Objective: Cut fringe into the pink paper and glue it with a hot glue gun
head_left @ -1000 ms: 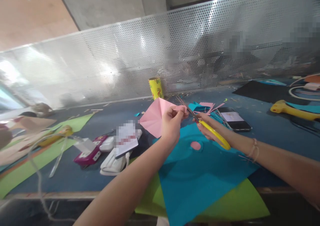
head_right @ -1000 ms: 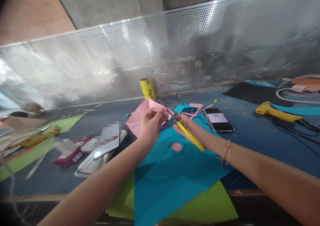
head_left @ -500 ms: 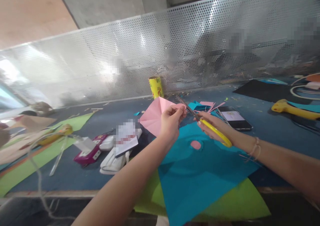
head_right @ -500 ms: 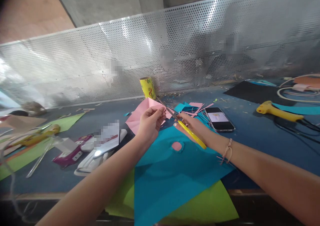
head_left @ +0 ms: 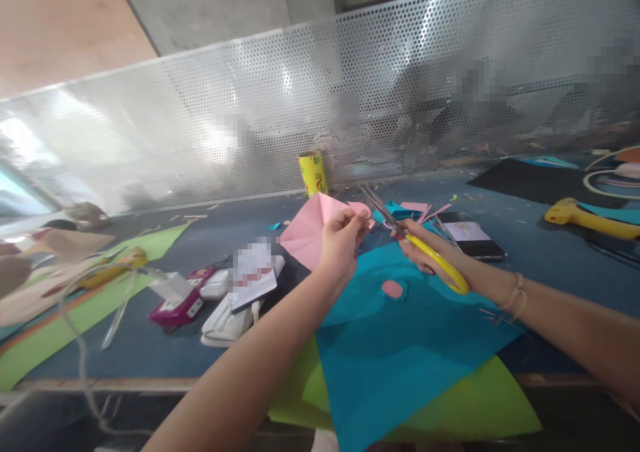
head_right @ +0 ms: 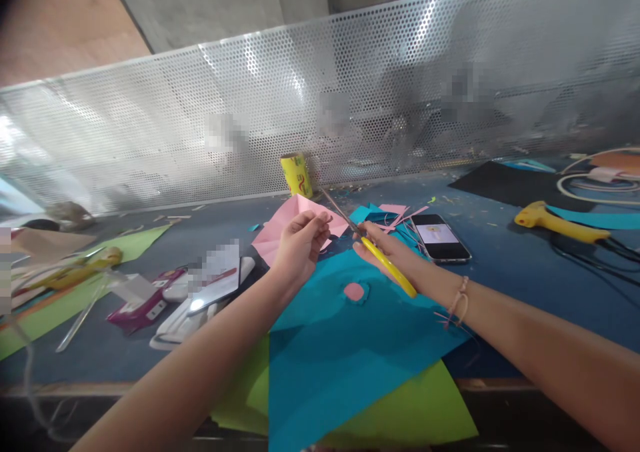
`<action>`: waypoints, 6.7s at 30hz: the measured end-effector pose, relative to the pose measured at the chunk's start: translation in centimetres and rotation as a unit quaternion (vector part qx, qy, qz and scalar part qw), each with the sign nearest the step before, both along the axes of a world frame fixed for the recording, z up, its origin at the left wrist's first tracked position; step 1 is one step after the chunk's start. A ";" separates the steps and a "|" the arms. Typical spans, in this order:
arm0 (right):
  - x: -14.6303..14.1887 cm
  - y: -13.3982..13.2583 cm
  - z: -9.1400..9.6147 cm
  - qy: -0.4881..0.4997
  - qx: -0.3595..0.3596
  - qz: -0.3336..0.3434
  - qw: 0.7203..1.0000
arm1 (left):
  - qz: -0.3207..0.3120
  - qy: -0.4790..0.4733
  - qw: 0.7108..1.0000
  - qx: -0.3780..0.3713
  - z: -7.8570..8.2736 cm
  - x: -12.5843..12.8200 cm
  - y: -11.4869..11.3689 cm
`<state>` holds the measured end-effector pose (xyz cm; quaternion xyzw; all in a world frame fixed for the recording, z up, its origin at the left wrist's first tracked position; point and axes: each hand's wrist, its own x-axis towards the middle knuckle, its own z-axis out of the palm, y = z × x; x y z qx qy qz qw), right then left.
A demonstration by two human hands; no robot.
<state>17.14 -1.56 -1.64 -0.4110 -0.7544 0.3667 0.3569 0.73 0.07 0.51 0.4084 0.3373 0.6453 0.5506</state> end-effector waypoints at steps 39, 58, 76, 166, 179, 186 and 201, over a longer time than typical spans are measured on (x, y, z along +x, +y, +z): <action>-0.1 0.4 0.2 -0.041 0.087 -0.058 0.994 | -0.003 0.039 0.999 -0.026 0.0 0.0 -0.4; 0.5 0.9 0.0 0.078 0.097 -0.101 0.987 | -0.048 0.077 0.996 0.025 -0.5 -0.3 0.2; 0.0 -0.1 0.9 0.128 0.047 -0.021 0.990 | -0.101 0.337 0.926 0.140 -0.8 0.1 -0.7; 0.3 0.4 0.1 -0.051 0.073 0.000 0.996 | 0.040 0.131 0.982 0.131 -1.2 -0.1 0.4; -0.1 -0.1 0.3 -0.065 0.096 -0.024 0.993 | 0.024 0.060 0.996 0.060 -0.6 0.2 -0.3; 0.2 0.2 0.0 -0.077 0.093 -0.015 0.993 | -0.011 0.058 0.997 0.048 -0.5 0.1 -0.4; 0.5 0.8 -0.4 -0.098 0.081 -0.026 0.991 | 0.020 0.131 0.990 0.047 -0.7 -0.2 0.2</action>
